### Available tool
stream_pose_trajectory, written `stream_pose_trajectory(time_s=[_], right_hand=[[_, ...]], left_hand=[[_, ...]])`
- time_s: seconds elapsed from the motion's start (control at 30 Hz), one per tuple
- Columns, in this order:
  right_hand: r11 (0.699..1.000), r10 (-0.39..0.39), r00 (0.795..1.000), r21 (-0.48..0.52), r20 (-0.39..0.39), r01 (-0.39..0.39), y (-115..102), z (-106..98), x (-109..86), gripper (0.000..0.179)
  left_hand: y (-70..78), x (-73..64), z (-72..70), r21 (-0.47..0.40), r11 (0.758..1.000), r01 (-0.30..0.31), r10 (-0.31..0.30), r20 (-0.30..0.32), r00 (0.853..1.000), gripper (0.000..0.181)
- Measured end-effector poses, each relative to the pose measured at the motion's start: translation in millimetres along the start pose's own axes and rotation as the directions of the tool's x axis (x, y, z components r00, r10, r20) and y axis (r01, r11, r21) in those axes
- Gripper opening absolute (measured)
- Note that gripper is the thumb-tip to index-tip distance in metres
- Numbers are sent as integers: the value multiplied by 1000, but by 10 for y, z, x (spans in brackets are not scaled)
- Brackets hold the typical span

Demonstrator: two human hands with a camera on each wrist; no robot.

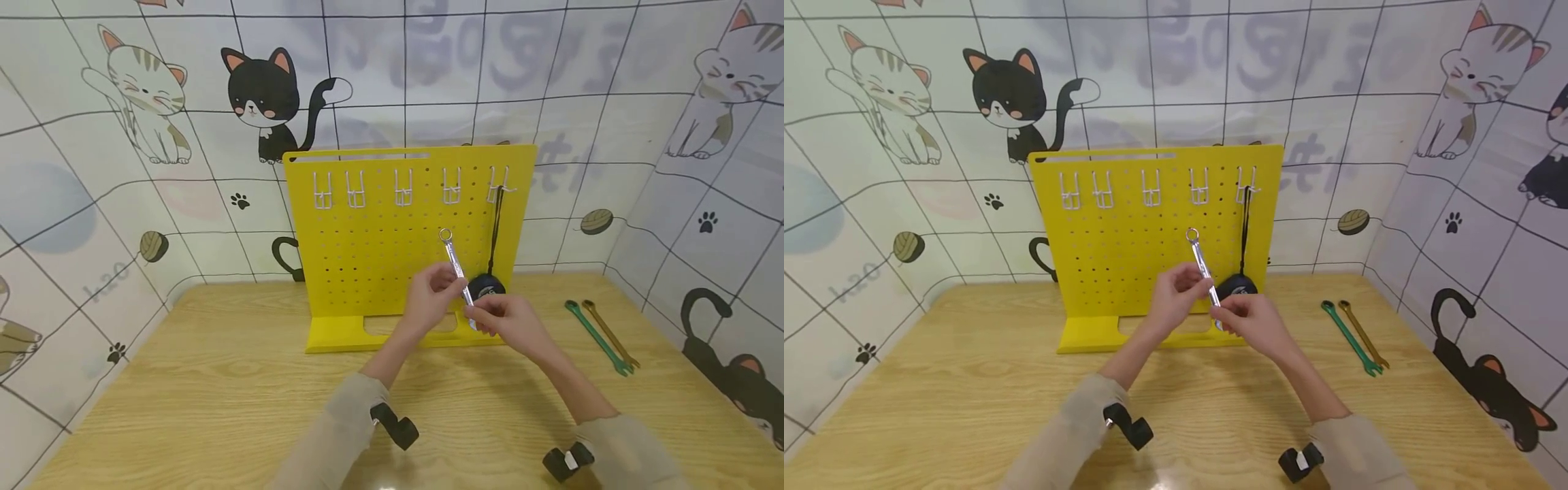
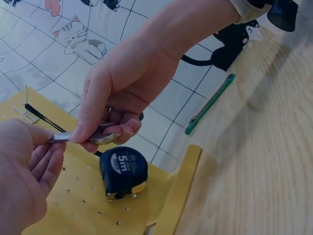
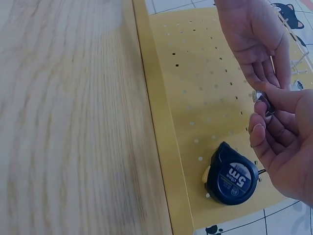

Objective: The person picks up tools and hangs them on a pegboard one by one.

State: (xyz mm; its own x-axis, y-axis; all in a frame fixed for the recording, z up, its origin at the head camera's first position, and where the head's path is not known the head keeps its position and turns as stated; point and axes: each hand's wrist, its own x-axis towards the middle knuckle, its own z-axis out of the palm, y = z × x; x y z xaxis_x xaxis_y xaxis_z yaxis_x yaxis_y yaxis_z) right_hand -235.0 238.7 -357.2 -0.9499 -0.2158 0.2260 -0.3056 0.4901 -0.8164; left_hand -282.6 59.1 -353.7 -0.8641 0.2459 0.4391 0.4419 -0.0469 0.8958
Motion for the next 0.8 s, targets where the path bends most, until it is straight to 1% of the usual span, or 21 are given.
stream_pose_trajectory(time_s=[0.1,0.27,0.43,0.57,0.8], right_hand=[[1000,-4,1000,26,-25,4,-33,34,33,25],[998,-27,997,62,-69,32,-50,76,88,23],[991,-42,992,119,-116,56,-59,105,153,27],[985,-52,987,155,-150,75,-78,117,205,30],[977,-32,984,202,-176,68,-163,122,281,32]], left_hand=[[31,35,-49,19,1000,-12,12,9,1000,16],[97,91,-116,35,999,-35,34,40,999,15],[182,163,-131,79,995,-54,51,43,998,21],[263,220,-136,104,991,-80,76,45,996,20],[365,319,-158,132,986,-105,99,53,994,18]])
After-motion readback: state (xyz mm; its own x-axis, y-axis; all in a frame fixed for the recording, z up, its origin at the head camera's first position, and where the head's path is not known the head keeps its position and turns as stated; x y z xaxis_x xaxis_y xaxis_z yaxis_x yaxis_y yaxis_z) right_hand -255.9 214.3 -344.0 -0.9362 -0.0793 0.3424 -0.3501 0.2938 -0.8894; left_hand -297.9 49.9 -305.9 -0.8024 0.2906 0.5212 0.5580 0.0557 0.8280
